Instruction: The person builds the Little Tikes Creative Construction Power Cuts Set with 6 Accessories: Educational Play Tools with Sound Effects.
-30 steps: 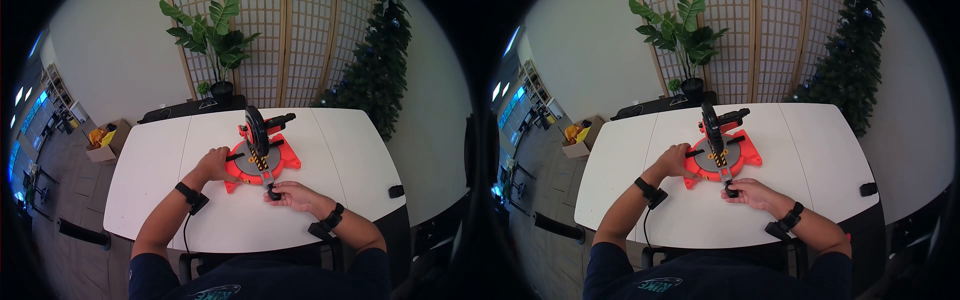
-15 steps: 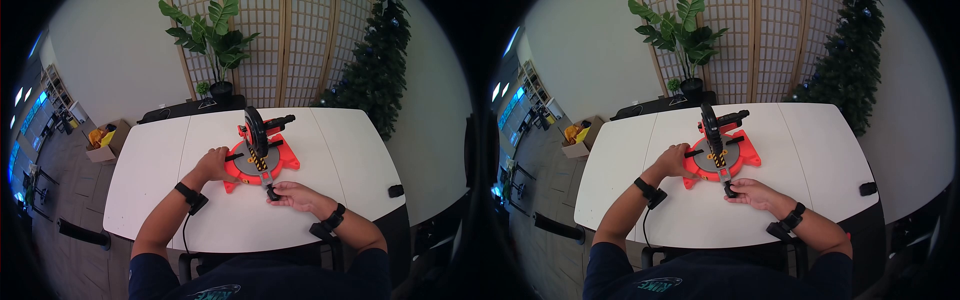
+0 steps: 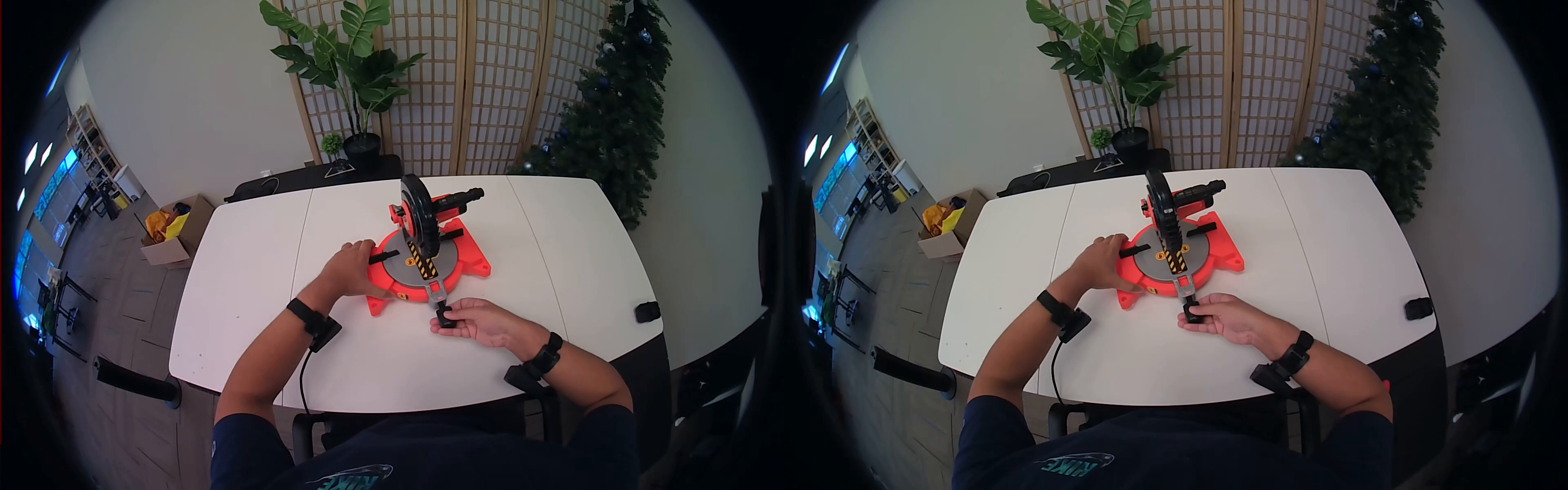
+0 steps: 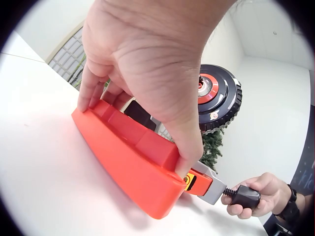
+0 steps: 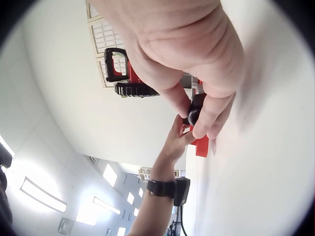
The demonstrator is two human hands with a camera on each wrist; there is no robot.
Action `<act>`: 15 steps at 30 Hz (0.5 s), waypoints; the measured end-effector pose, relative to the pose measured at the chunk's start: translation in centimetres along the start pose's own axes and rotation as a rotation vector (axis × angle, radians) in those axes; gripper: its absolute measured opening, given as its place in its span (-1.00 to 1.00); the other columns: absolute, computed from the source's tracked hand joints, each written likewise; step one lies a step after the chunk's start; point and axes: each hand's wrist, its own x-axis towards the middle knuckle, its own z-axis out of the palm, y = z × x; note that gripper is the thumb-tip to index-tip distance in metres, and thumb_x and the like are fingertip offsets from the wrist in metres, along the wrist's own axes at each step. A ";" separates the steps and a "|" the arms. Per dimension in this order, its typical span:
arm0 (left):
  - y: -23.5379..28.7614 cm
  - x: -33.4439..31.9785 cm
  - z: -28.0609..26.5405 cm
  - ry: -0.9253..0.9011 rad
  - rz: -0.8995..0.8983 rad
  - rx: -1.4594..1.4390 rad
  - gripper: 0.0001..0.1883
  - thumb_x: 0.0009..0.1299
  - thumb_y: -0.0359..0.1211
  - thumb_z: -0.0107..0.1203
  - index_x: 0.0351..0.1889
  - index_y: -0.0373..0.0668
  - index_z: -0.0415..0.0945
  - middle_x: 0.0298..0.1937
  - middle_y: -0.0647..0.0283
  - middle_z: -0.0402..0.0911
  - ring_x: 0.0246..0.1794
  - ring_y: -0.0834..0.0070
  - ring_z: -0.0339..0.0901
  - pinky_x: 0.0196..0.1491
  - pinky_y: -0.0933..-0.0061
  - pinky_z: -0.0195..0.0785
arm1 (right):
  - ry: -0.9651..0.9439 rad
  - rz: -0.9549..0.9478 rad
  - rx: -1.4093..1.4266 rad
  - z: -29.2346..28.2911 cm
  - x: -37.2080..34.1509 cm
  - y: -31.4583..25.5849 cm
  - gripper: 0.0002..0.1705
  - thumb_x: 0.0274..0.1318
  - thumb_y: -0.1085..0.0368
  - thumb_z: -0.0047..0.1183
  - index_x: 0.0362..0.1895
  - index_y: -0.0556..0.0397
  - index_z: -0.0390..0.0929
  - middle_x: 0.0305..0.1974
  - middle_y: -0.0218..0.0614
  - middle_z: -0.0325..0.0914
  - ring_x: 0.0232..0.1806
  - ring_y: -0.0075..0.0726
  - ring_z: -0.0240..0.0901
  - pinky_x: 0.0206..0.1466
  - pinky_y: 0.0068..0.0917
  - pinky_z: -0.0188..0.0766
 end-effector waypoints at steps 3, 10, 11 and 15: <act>-0.1 0.0 0.1 0.008 0.005 0.000 0.22 -0.24 0.31 0.47 0.27 -0.36 0.33 0.07 -0.09 0.57 0.16 0.03 0.48 0.20 0.20 0.41 | 0.011 -0.029 -0.014 -0.1 0.0 0.3 -0.67 0.32 0.42 0.11 0.09 0.29 0.38 0.03 0.01 0.55 0.11 -0.10 0.59 0.29 -0.34 0.55; 0.0 0.0 0.1 0.006 0.001 0.004 0.22 -0.24 0.32 0.47 0.26 -0.36 0.34 0.08 -0.09 0.57 0.16 0.03 0.49 0.20 0.20 0.41 | -0.067 0.043 0.062 -0.8 0.0 -0.4 -0.66 0.30 0.43 0.13 0.07 0.31 0.38 0.03 -0.07 0.50 0.12 -0.10 0.59 0.30 -0.33 0.54; 0.0 0.0 0.1 0.005 -0.001 0.009 0.22 -0.25 0.32 0.47 0.26 -0.36 0.34 0.08 -0.09 0.57 0.16 0.02 0.48 0.20 0.20 0.41 | -0.067 0.043 0.062 -0.5 0.0 -0.3 -0.66 0.30 0.43 0.13 0.07 0.31 0.38 0.03 -0.07 0.50 0.12 -0.10 0.59 0.30 -0.33 0.54; -0.1 0.0 0.3 0.011 -0.007 0.013 0.23 -0.26 0.32 0.48 0.26 -0.36 0.33 0.08 -0.08 0.57 0.16 0.02 0.48 0.20 0.20 0.42 | 0.028 -0.015 -0.057 -0.2 0.1 0.3 -0.64 0.31 0.39 0.15 0.07 0.34 0.38 0.05 -0.01 0.52 0.11 -0.11 0.60 0.27 -0.32 0.56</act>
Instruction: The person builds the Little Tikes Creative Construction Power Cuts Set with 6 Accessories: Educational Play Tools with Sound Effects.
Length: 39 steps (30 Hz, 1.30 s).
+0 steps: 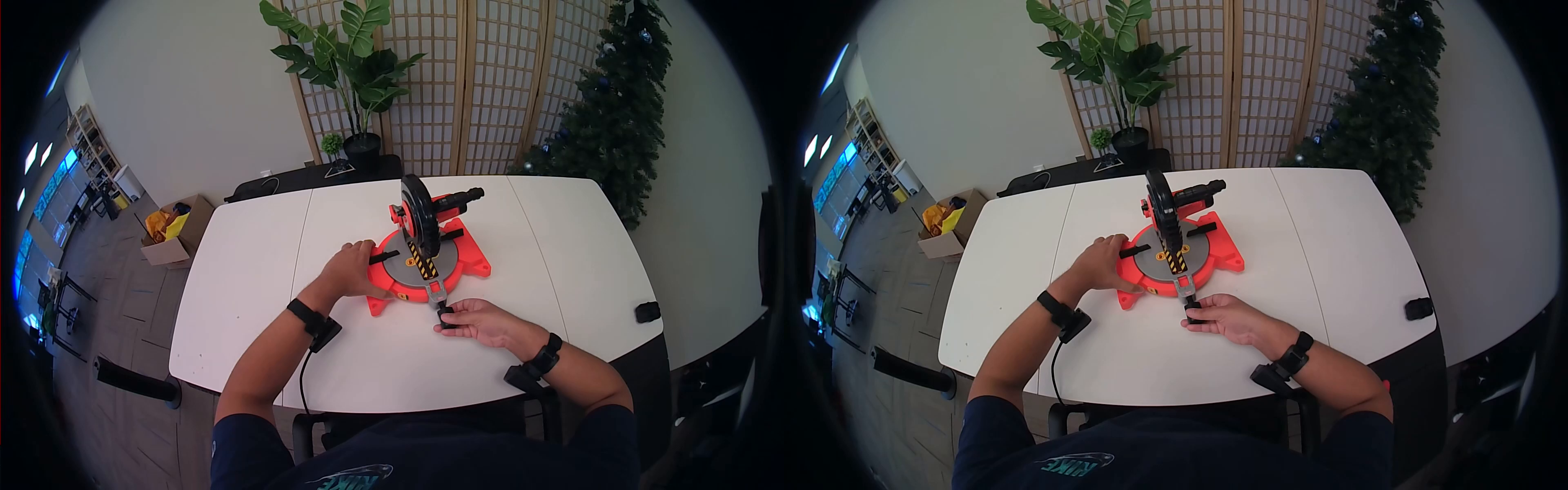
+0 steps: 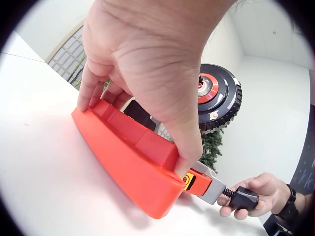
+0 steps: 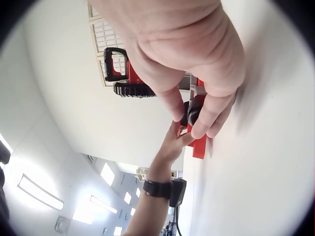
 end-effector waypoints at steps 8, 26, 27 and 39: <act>0.0 0.0 0.0 -0.005 0.009 -0.005 0.23 -0.25 0.32 0.47 0.27 -0.35 0.32 0.09 -0.09 0.56 0.16 0.02 0.48 0.21 0.19 0.41 | -0.034 -0.002 0.020 -0.1 0.3 -0.1 -0.59 0.31 0.37 0.16 0.10 0.34 0.33 0.01 0.04 0.57 0.07 -0.14 0.63 0.23 -0.32 0.59; 0.0 0.0 -0.2 -0.005 0.009 -0.013 0.24 -0.25 0.32 0.47 0.28 -0.37 0.33 0.08 -0.10 0.56 0.16 0.01 0.48 0.22 0.19 0.40 | -0.011 -0.057 0.037 -0.4 0.1 0.0 -0.64 0.31 0.41 0.13 0.07 0.37 0.36 0.03 0.03 0.54 0.08 -0.09 0.62 0.24 -0.33 0.59; 0.0 -0.1 -0.3 -0.009 0.004 -0.018 0.23 -0.25 0.31 0.47 0.27 -0.37 0.33 0.08 -0.10 0.57 0.16 0.01 0.48 0.22 0.19 0.40 | -0.034 -0.029 0.078 -0.5 0.1 -0.2 -0.64 0.30 0.42 0.13 0.07 0.35 0.35 0.03 0.02 0.53 0.10 -0.07 0.61 0.25 -0.32 0.58; -0.1 -0.1 -0.2 0.006 0.020 -0.035 0.19 -0.24 0.29 0.48 0.25 -0.35 0.35 0.07 -0.07 0.57 0.15 0.02 0.48 0.20 0.18 0.40 | -0.030 -0.002 0.070 0.2 0.0 -0.2 -0.60 0.28 0.44 0.16 0.10 0.32 0.32 0.04 0.00 0.53 0.11 -0.07 0.60 0.27 -0.31 0.56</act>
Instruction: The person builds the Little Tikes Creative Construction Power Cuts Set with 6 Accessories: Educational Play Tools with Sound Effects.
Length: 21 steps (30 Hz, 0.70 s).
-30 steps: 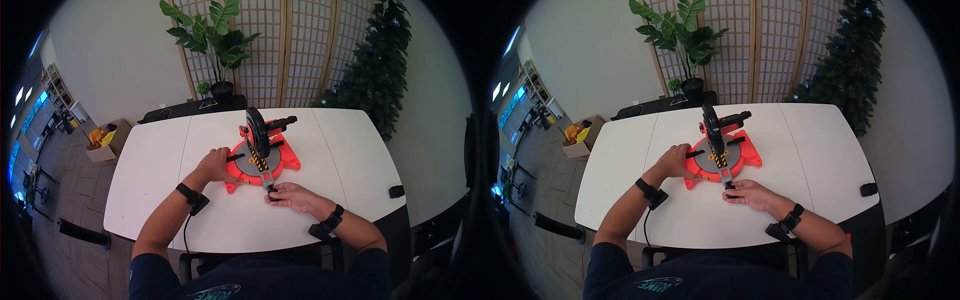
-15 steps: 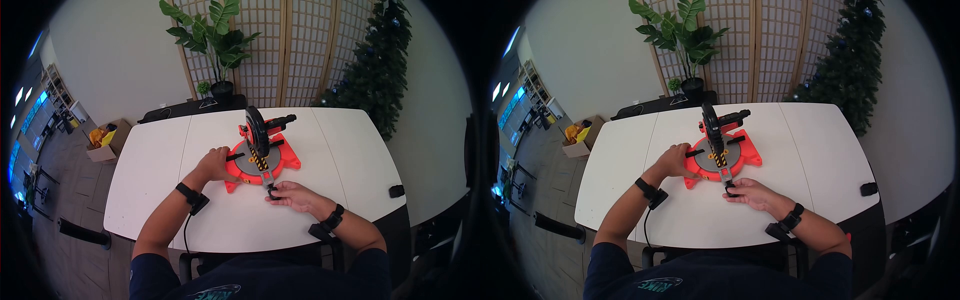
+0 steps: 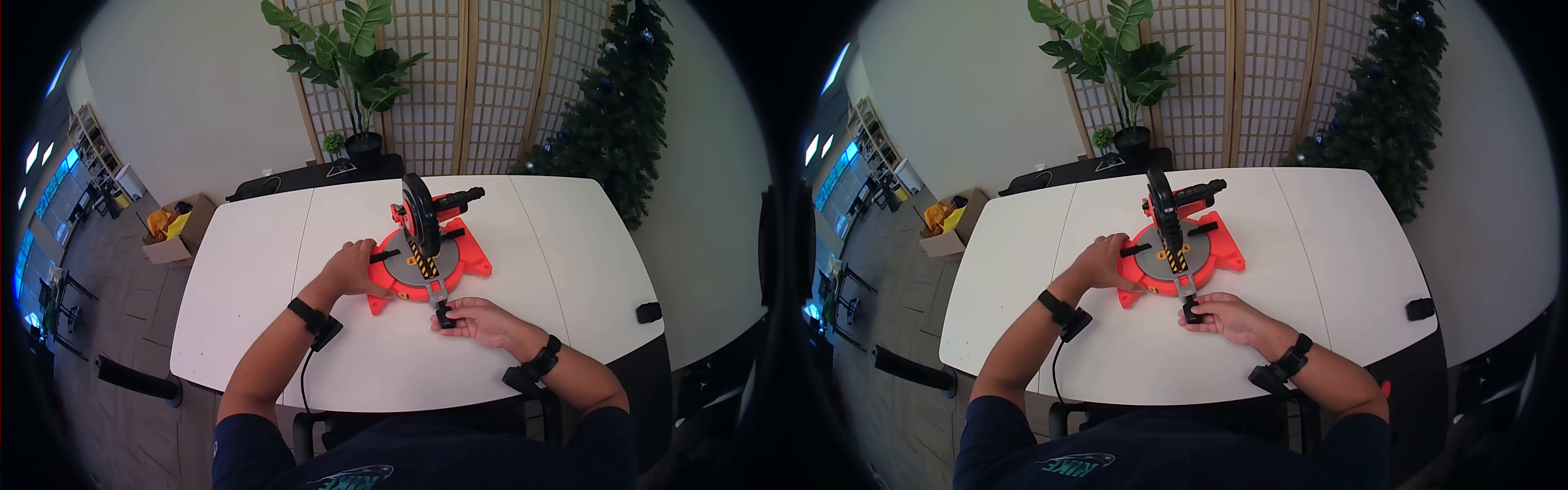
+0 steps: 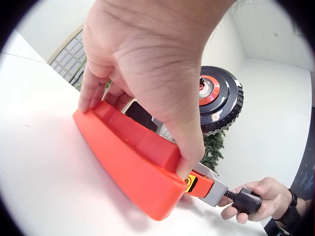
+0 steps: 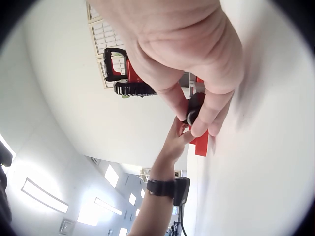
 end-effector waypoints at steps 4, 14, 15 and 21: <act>0.1 0.0 -0.1 -0.008 -0.009 0.003 0.19 -0.24 0.28 0.48 0.24 -0.35 0.35 0.07 -0.07 0.57 0.15 0.02 0.48 0.20 0.18 0.40 | 0.020 -0.048 -0.047 -0.1 0.4 0.9 -0.63 0.30 0.44 0.13 0.08 0.34 0.34 0.04 0.04 0.54 0.10 -0.06 0.61 0.26 -0.28 0.57; 0.0 0.1 0.1 -0.008 -0.009 0.013 0.22 -0.24 0.30 0.48 0.28 -0.35 0.32 0.10 -0.09 0.56 0.19 0.01 0.47 0.23 0.19 0.39 | -0.048 -0.009 0.064 -0.2 -0.3 0.2 -0.63 0.30 0.40 0.15 0.09 0.38 0.40 -0.01 -0.06 0.55 0.08 -0.14 0.61 0.26 -0.32 0.57; 0.0 0.1 0.1 -0.010 -0.008 0.012 0.23 -0.24 0.30 0.48 0.28 -0.36 0.32 0.11 -0.10 0.56 0.19 0.01 0.46 0.24 0.18 0.39 | 0.023 -0.027 0.006 0.3 -0.3 0.5 -0.67 0.32 0.42 0.10 0.07 0.39 0.41 -0.01 -0.04 0.56 0.08 -0.12 0.61 0.25 -0.31 0.58; -0.2 0.1 0.2 -0.007 0.001 0.010 0.23 -0.24 0.31 0.48 0.27 -0.37 0.32 0.09 -0.10 0.57 0.17 0.00 0.48 0.23 0.18 0.39 | 0.032 -0.041 -0.017 -0.3 -0.1 0.5 -0.68 0.32 0.41 0.09 0.06 0.39 0.43 -0.01 -0.04 0.56 0.06 -0.14 0.62 0.26 -0.34 0.57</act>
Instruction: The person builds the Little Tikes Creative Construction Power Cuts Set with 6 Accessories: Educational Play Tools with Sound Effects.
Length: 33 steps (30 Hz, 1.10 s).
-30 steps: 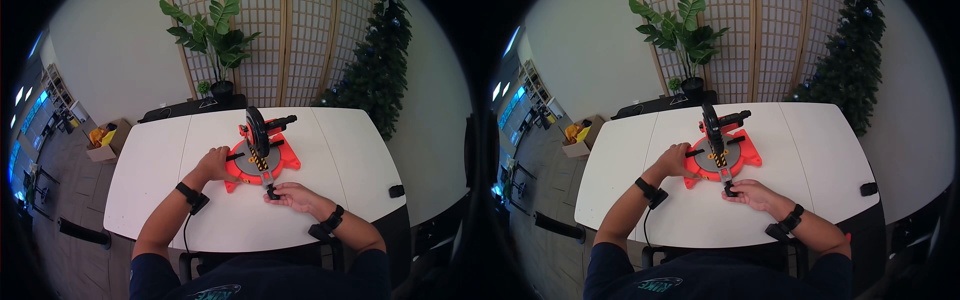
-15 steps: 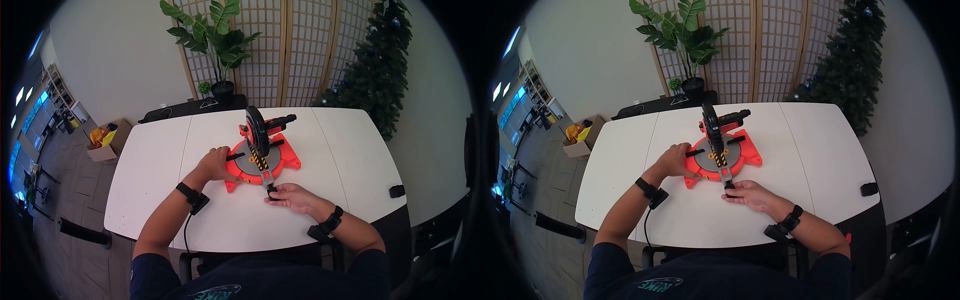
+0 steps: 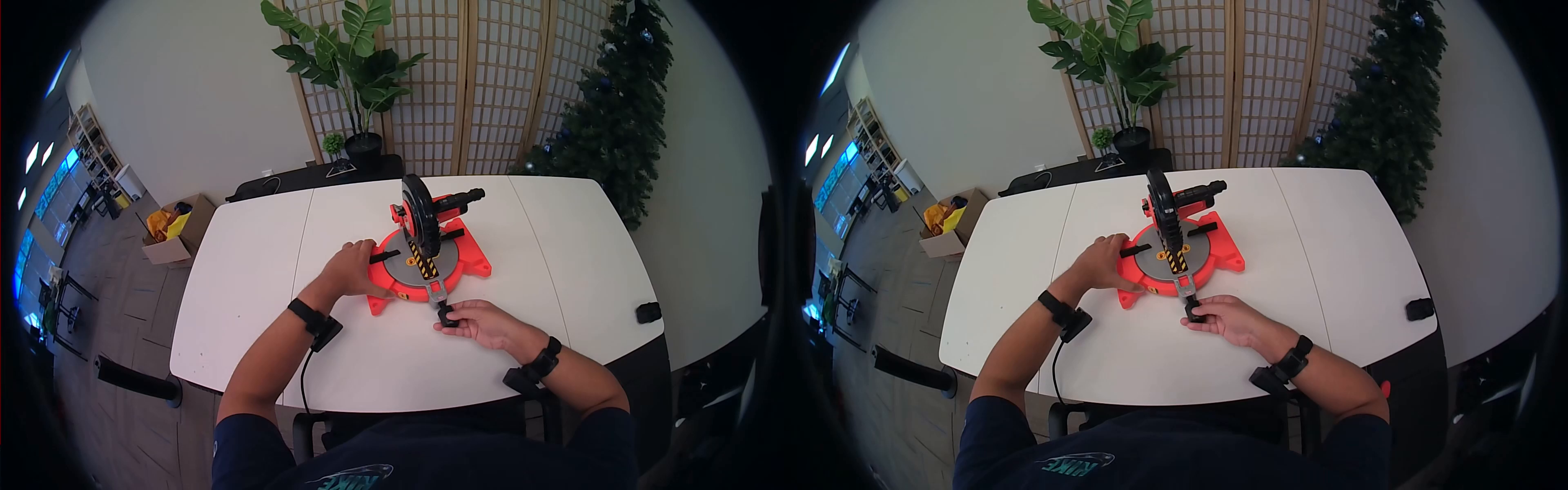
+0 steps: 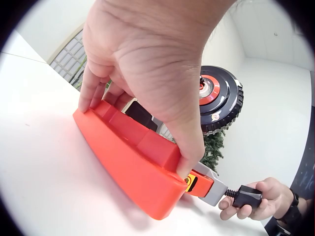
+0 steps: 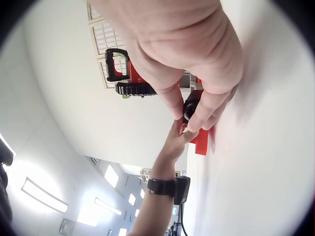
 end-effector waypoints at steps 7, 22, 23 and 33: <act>0.1 0.0 -0.1 0.004 -0.005 0.012 0.23 -0.25 0.31 0.48 0.27 -0.37 0.32 0.08 -0.10 0.57 0.16 0.01 0.48 0.22 0.18 0.40 | -0.009 -0.005 -0.080 0.2 0.0 -0.1 -0.66 0.31 0.40 0.11 0.08 0.35 0.43 -0.01 -0.11 0.60 0.03 -0.25 0.63 0.15 -0.39 0.61; 0.0 0.0 0.1 0.015 -0.002 -0.001 0.22 -0.24 0.30 0.48 0.27 -0.37 0.33 0.10 -0.09 0.56 0.17 0.01 0.47 0.23 0.18 0.39 | -0.029 0.021 0.040 0.1 0.0 -0.1 -0.68 0.35 0.31 0.12 0.06 0.26 0.45 -0.04 -0.12 0.56 0.02 -0.22 0.61 0.21 -0.29 0.60; 0.0 0.0 0.1 0.013 -0.002 -0.002 0.22 -0.24 0.30 0.48 0.27 -0.37 0.33 0.10 -0.09 0.57 0.17 0.01 0.47 0.23 0.18 0.39 | -0.029 0.022 0.040 -0.3 0.1 -0.1 -0.68 0.35 0.31 0.12 0.06 0.26 0.45 -0.04 -0.12 0.56 0.02 -0.22 0.61 0.21 -0.29 0.60; 0.0 -0.2 0.3 0.034 0.000 0.001 0.23 -0.24 0.32 0.48 0.28 -0.33 0.32 0.10 -0.09 0.56 0.18 0.01 0.47 0.22 0.18 0.40 | -0.019 -0.001 -0.041 0.7 0.0 -0.3 -0.62 0.30 0.39 0.16 0.09 0.35 0.40 0.00 -0.04 0.58 0.09 -0.18 0.60 0.24 -0.34 0.58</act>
